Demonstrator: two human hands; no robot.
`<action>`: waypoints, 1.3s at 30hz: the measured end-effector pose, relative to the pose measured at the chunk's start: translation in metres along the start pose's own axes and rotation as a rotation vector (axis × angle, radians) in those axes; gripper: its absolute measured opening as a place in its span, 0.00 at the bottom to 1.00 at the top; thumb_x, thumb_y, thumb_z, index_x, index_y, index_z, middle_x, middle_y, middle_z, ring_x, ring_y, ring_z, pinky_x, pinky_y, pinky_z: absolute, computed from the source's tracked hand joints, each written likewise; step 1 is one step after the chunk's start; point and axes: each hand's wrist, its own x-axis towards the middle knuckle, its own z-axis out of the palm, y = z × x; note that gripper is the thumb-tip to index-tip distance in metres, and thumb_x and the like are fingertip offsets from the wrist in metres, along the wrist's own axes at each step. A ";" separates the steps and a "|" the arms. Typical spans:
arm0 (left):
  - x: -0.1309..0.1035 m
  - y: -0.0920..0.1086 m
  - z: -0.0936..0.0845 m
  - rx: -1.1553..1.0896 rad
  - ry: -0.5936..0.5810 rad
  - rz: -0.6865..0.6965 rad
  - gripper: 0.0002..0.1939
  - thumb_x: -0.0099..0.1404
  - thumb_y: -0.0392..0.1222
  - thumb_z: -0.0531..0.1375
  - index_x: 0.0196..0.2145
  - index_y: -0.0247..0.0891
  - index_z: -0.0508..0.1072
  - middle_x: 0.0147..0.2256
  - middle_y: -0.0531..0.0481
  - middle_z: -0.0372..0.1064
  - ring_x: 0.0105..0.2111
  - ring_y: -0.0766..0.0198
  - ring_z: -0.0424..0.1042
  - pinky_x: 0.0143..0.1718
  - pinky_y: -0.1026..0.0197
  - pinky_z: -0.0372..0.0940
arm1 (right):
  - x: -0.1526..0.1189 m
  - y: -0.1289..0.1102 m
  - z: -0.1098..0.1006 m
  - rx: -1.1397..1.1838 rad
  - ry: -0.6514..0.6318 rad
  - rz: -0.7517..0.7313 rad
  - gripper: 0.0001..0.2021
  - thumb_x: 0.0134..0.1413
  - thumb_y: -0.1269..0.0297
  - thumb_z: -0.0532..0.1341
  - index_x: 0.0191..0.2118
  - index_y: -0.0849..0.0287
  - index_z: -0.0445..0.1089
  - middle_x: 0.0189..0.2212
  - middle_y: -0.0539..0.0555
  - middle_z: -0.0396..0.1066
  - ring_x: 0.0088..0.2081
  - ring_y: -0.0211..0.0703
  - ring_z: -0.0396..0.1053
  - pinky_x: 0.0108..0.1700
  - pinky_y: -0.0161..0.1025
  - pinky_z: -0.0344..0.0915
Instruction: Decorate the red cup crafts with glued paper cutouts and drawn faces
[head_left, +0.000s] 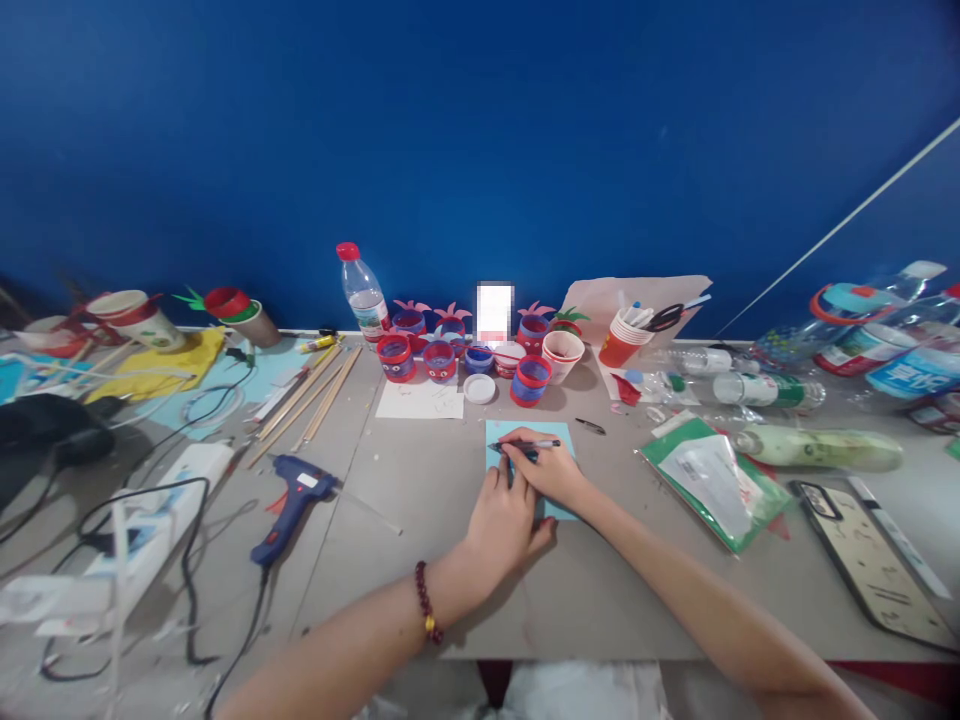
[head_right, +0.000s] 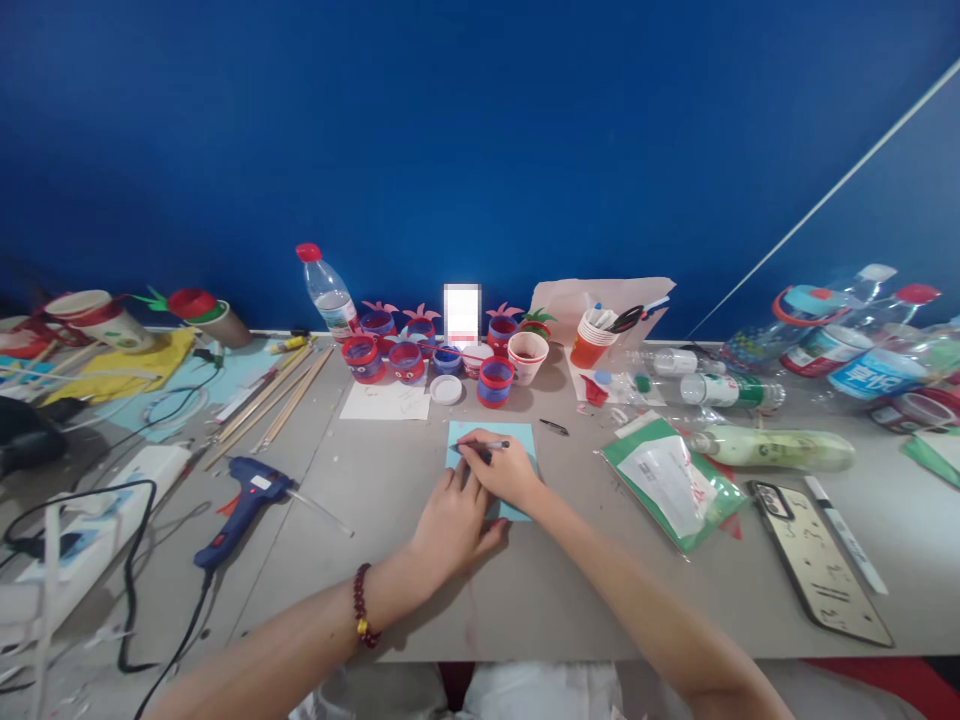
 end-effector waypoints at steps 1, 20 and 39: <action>0.000 0.000 0.000 -0.003 -0.003 0.000 0.29 0.61 0.51 0.59 0.53 0.25 0.69 0.49 0.30 0.69 0.52 0.39 0.65 0.45 0.45 0.63 | 0.000 0.000 0.000 -0.005 0.002 -0.001 0.08 0.58 0.62 0.57 0.37 0.53 0.74 0.36 0.52 0.78 0.40 0.46 0.76 0.46 0.44 0.70; 0.000 -0.001 -0.003 0.024 -0.017 0.020 0.30 0.62 0.51 0.58 0.55 0.25 0.67 0.54 0.28 0.65 0.55 0.39 0.63 0.47 0.46 0.62 | -0.003 -0.001 -0.005 -0.029 0.009 -0.015 0.08 0.59 0.63 0.55 0.33 0.54 0.71 0.33 0.52 0.77 0.37 0.45 0.74 0.43 0.42 0.70; 0.003 0.002 -0.006 -0.003 0.010 0.005 0.26 0.62 0.49 0.58 0.49 0.23 0.71 0.46 0.30 0.71 0.49 0.44 0.68 0.46 0.48 0.64 | -0.004 -0.002 -0.005 -0.027 0.026 -0.038 0.07 0.58 0.65 0.54 0.31 0.54 0.68 0.30 0.51 0.75 0.35 0.44 0.73 0.41 0.41 0.68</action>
